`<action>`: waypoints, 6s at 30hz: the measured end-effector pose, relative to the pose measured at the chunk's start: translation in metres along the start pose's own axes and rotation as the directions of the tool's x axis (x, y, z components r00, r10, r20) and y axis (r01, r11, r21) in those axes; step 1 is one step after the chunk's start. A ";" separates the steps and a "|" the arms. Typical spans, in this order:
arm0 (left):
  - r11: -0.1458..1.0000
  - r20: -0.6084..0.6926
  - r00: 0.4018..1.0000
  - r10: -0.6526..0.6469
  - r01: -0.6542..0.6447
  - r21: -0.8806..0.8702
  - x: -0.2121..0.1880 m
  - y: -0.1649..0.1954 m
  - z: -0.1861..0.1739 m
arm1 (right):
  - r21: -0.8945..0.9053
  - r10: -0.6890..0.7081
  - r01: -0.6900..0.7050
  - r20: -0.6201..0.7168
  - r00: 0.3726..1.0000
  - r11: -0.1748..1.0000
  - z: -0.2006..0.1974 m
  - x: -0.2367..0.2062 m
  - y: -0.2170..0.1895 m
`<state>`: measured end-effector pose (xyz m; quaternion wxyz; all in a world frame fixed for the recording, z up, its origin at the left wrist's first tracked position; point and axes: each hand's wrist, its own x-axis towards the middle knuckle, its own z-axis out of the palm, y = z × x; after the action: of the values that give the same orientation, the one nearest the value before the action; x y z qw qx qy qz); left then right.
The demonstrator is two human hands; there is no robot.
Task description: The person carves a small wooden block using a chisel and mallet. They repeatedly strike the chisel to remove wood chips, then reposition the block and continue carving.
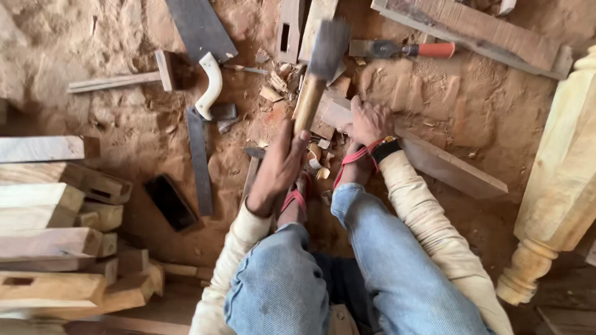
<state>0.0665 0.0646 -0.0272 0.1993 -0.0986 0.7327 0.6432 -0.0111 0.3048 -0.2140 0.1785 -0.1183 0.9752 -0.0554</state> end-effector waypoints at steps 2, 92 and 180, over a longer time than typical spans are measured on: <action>0.999 -0.016 0.999 -0.033 0.032 -0.042 -0.015 0.009 -0.006 | -0.020 -0.045 0.042 -0.135 0.990 0.999 0.003 -0.002 -0.002; 0.997 0.060 0.998 -0.033 0.038 -0.074 -0.001 -0.001 -0.009 | 0.077 0.036 -0.036 -0.003 0.999 0.996 -0.001 -0.012 -0.008; 0.988 0.083 0.997 0.008 0.005 -0.155 0.001 0.003 -0.017 | 0.062 0.083 -0.083 0.011 0.997 0.995 0.004 -0.015 -0.001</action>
<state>0.0614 0.0482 -0.0232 0.2207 -0.0862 0.6718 0.7018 0.0045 0.3076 -0.2124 0.1884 -0.0725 0.9763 -0.0776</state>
